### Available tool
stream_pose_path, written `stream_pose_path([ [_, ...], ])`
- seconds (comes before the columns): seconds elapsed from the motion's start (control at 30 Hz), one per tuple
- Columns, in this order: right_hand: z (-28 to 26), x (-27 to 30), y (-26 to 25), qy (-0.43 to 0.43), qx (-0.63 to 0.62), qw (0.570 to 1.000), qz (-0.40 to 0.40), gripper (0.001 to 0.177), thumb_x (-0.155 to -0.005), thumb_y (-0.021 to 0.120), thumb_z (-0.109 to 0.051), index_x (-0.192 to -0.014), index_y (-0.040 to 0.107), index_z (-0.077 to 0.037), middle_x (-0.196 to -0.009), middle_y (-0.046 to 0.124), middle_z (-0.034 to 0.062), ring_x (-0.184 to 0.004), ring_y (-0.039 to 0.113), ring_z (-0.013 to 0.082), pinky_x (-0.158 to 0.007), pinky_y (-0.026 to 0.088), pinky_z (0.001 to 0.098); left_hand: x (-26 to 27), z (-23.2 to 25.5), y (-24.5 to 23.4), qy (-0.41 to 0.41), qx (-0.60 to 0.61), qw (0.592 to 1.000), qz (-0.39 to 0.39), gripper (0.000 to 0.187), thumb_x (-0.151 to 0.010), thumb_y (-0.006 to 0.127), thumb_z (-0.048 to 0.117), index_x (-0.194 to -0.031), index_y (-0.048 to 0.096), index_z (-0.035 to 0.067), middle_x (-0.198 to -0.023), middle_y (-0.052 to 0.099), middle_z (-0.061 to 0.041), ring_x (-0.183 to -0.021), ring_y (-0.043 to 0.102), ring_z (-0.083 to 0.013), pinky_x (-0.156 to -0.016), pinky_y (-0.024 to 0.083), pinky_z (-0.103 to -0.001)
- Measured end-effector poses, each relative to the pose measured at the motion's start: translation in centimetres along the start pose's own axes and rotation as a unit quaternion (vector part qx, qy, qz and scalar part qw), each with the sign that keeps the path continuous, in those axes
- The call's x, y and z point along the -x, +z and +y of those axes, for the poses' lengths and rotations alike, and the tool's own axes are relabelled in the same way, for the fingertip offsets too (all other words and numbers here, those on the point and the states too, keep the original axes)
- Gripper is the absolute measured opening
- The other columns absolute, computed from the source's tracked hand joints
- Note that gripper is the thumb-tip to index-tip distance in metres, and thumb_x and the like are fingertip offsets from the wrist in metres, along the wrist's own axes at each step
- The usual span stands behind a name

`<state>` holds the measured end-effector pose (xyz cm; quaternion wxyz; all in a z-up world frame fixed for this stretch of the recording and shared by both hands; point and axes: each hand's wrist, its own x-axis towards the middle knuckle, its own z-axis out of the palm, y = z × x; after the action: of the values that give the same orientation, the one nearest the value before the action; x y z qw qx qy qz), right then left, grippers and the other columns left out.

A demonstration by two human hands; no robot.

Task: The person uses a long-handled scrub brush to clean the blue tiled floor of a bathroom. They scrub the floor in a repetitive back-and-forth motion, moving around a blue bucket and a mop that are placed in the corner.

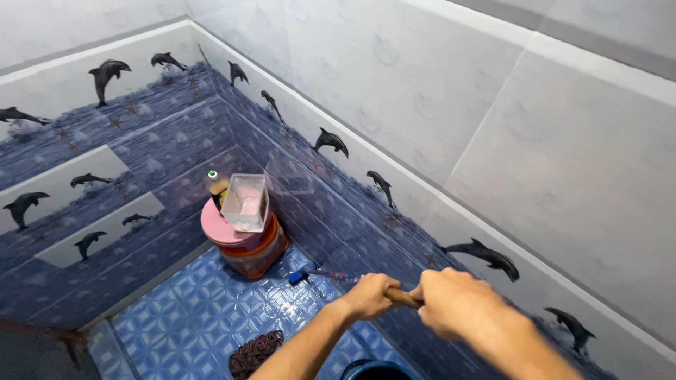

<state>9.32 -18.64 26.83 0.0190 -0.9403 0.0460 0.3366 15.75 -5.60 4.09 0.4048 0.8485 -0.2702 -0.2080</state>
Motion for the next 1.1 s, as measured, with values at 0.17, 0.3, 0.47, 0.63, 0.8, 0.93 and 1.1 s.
stream_pose_path([
  [0.17,1.9,2.4,-0.8,0.008,0.025,1.0,-0.004,0.049,-0.089,0.057,-0.012,-0.126,0.073,-0.04,-0.119,0.076,0.0054,-0.115,0.073,0.0255,-0.103,0.056,0.0429,-0.1,2.8,2.0,0.016,0.031,0.999,-0.04,0.02,-0.09,0.073,0.027,-0.104,0.075,0.012,-0.086,0.073,-0.019,-0.086,0.074,-0.0354,-0.076,0.055,-0.045],
  [0.3,1.3,1.8,1.4,0.012,-0.011,0.998,0.055,0.029,-0.091,0.065,-0.024,-0.118,0.076,-0.022,-0.117,0.073,0.0138,-0.114,0.07,0.032,-0.099,0.056,0.0455,-0.1,1.0,2.0,0.03,0.043,0.999,-0.009,0.016,-0.087,0.073,0.02,-0.101,0.077,0.013,-0.089,0.074,-0.016,-0.087,0.075,-0.0312,-0.074,0.055,-0.042],
  [0.47,2.3,1.5,3.0,-0.022,-0.019,0.996,0.087,0.028,-0.088,0.066,-0.017,-0.113,0.077,-0.016,-0.113,0.074,0.0171,-0.109,0.072,0.0341,-0.095,0.058,0.0458,0.0,1.2,2.7,-0.002,0.036,0.999,-0.003,0.018,-0.089,0.076,0.025,-0.098,0.074,0.009,-0.089,0.073,-0.018,-0.086,0.075,-0.0308,-0.074,0.054,-0.042],
  [0.63,5.2,3.7,5.1,-0.038,-0.073,0.995,0.057,0.034,-0.09,0.062,-0.015,-0.12,0.076,-0.022,-0.112,0.075,0.013,-0.109,0.072,0.0317,-0.096,0.057,0.0441,1.4,2.8,5.7,-0.035,-0.014,0.999,0.016,0.021,-0.087,0.077,0.028,-0.096,0.073,0.01,-0.092,0.072,-0.018,-0.092,0.071,-0.0361,-0.075,0.054,-0.044],
  [0.8,9.7,7.6,6.4,-0.041,-0.095,0.994,0.025,0.042,-0.089,0.062,-0.015,-0.127,0.073,-0.03,-0.115,0.075,0.009,-0.11,0.072,0.0277,-0.097,0.057,0.0431,2.8,5.3,11.8,-0.002,-0.017,0.996,0.088,0.019,-0.084,0.077,0.023,-0.093,0.072,0.007,-0.089,0.071,-0.02,-0.092,0.069,-0.0409,-0.076,0.053,-0.048],
  [0.93,12.4,11.5,6.8,-0.026,-0.06,0.998,0.002,0.043,-0.092,0.06,-0.019,-0.13,0.071,-0.035,-0.109,0.078,0.0105,-0.107,0.075,0.0273,-0.097,0.058,0.0428,3.9,8.8,15.3,-0.003,0.003,0.997,0.083,0.013,-0.084,0.072,0.016,-0.093,0.071,0.007,-0.089,0.071,-0.02,-0.091,0.069,-0.0416,-0.075,0.052,-0.049],
  [1.1,14.6,13.6,8.4,0.004,-0.053,0.999,-0.01,0.038,-0.094,0.06,-0.024,-0.128,0.071,-0.037,-0.11,0.078,0.0068,-0.109,0.075,0.0281,-0.098,0.058,0.0434,4.7,11.2,18.6,0.014,0.0,0.997,0.079,0.011,-0.083,0.069,0.012,-0.093,0.07,0.006,-0.088,0.072,-0.02,-0.092,0.068,-0.0426,-0.076,0.052,-0.05],
])
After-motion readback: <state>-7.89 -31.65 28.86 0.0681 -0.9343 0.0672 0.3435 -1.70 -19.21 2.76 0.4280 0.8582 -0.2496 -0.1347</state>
